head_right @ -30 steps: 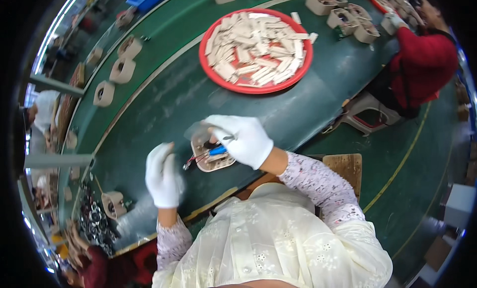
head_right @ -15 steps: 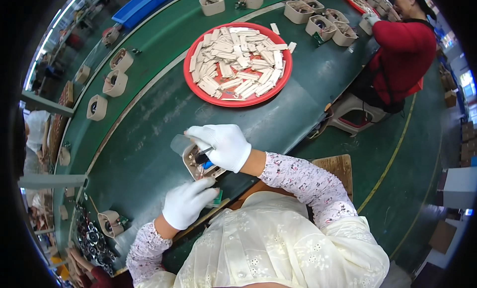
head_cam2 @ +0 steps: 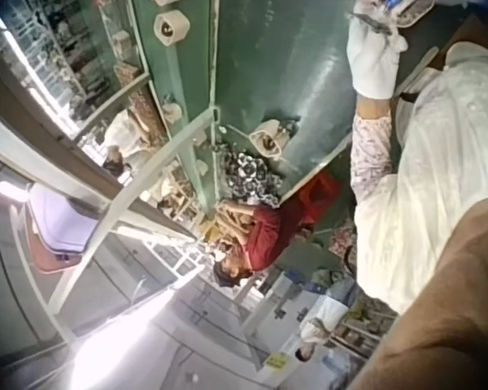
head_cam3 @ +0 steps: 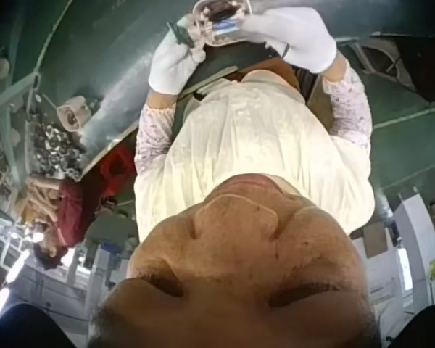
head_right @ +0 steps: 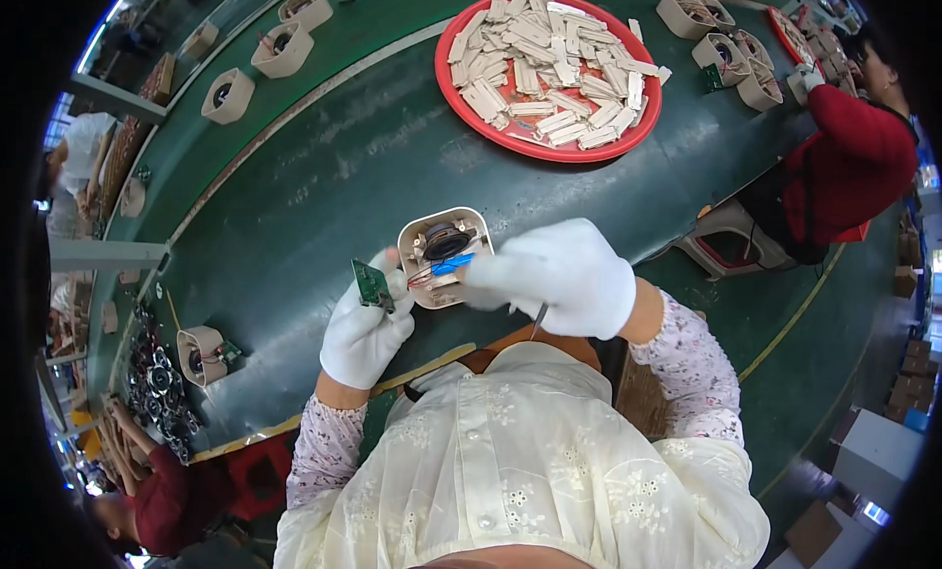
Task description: Assembling small electronic components into plastic housings on a factory production line.
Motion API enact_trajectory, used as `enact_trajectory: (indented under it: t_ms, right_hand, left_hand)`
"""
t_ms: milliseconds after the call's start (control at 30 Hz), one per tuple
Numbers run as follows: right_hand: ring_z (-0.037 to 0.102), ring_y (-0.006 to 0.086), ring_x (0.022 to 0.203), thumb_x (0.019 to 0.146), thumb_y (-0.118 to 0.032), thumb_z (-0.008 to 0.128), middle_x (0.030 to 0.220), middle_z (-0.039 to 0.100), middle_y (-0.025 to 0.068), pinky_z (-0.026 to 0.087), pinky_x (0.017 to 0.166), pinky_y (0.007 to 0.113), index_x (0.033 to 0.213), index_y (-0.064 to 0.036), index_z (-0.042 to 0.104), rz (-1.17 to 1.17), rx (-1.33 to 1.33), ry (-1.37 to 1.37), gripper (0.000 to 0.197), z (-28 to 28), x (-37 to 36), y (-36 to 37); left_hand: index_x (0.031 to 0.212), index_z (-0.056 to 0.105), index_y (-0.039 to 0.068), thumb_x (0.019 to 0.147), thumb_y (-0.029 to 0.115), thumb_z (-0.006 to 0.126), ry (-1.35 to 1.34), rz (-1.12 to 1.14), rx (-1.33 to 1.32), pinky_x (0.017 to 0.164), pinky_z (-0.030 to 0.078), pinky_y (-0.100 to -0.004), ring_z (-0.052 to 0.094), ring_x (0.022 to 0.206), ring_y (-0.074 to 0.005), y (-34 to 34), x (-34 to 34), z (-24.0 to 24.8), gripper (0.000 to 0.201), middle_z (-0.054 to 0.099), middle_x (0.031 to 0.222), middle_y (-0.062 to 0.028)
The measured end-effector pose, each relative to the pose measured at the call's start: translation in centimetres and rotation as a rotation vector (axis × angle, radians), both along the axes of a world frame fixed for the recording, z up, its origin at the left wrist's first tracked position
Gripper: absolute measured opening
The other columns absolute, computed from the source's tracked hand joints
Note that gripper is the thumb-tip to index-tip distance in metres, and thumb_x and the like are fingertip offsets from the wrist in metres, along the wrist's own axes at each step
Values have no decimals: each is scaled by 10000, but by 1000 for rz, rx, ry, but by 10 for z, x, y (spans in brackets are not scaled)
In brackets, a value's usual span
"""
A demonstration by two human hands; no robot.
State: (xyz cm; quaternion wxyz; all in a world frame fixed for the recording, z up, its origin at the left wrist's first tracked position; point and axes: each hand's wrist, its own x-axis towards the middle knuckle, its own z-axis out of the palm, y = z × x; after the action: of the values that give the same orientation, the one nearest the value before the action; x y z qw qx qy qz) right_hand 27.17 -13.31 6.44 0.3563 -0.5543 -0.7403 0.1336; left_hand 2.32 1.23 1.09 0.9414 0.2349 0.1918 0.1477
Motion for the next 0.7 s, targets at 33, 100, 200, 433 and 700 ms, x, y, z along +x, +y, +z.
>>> enact_trajectory:
  t_ms: [33, 100, 200, 433, 700]
  right_hand:
    - [632, 231, 654, 706, -65, 683, 733, 592, 35, 498, 562, 361, 1127, -149, 641, 15, -67, -211, 432, 7, -4, -2]
    - [636, 226, 668, 724, -98, 685, 748, 586, 25, 500, 557, 365, 1082, -152, 623, 51, -120, -298, 368, 10, -10, 1]
    - [657, 229, 718, 769, -158, 677, 799, 610, 30, 523, 578, 365, 987, -131, 606, 61, -193, -404, 231, 6, -20, 9]
    - [679, 284, 705, 776, -435, 758, 792, 658, 81, 530, 608, 389, 781, -102, 670, -30, -347, -281, 345, 28, -20, 17]
    - [649, 214, 731, 796, -189, 696, 835, 590, 31, 521, 584, 354, 932, -141, 627, -93, -147, -362, 160, 8, -39, 11]
  left_hand:
    - [1328, 516, 14, 929, -36, 533, -32, 43, -35, 792, 578, -344, 625, 985, -209, -1, -4, -9, 402, 610, 1156, -116]
    - [1228, 559, -7, 921, -47, 538, 99, 107, 53, 739, 580, -347, 654, 920, -209, -6, -1, -9, 310, 638, 1070, -115]
    - [1027, 610, -20, 882, -73, 613, 280, 110, 361, 664, 572, -317, 682, 777, -207, -12, 12, 4, 154, 669, 907, -124]
    - [837, 646, 31, 735, 40, 795, 407, 80, 1614, 677, 532, -330, 678, 790, -231, -8, 22, 21, 181, 671, 862, -94]
    - [1121, 659, 65, 769, 66, 783, 386, -172, 1652, 721, 544, -339, 681, 840, -284, 3, 23, 32, 373, 677, 995, -125]
